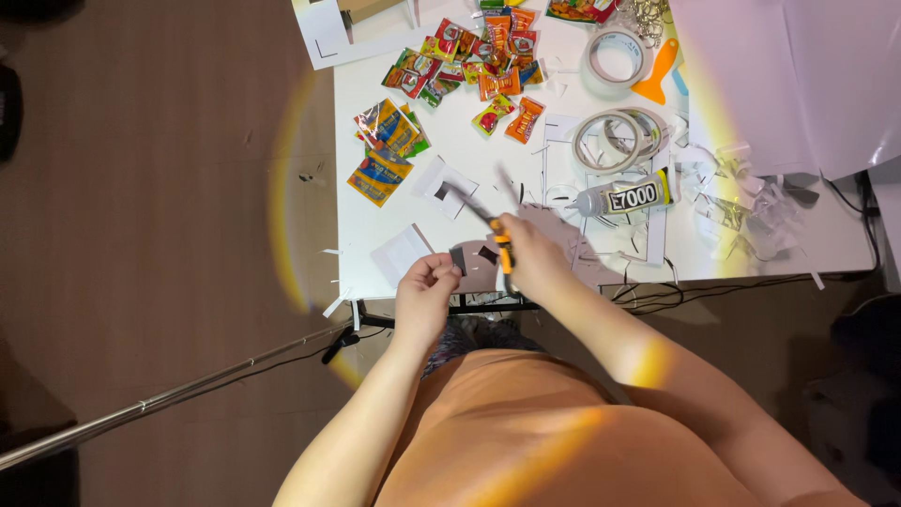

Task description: The person cuts small black strips with scissors, folds an orange candy wrapper, and applies glue to attach the strips to the wrapper. They then handle tape and additional small pieces on the table.

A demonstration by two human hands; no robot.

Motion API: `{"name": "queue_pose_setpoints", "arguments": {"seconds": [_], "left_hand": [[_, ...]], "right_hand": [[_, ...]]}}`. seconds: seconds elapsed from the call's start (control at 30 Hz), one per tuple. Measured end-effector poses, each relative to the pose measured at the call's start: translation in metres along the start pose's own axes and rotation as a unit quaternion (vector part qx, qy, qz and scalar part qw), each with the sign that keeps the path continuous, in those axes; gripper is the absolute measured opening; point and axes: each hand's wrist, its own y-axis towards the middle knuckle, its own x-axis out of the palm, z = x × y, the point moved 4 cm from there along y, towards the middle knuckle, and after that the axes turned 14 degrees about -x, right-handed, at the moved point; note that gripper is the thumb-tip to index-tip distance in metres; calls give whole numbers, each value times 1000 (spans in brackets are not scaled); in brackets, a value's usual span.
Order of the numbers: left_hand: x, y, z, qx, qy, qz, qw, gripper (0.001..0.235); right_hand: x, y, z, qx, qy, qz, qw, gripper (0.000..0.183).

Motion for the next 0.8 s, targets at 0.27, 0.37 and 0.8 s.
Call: {"name": "queue_pose_setpoints", "arguments": {"seconds": [0.27, 0.37, 0.8], "left_hand": [[-5, 20, -56, 9, 5, 36, 999, 17], [-2, 14, -56, 28, 12, 54, 998, 15], [87, -12, 17, -204, -225, -70, 950, 6]], "right_hand": [[34, 24, -18, -86, -52, -13, 995, 81], [30, 22, -12, -43, 19, 20, 999, 77], [-27, -19, -1, 14, 507, 352, 787, 92]]}}
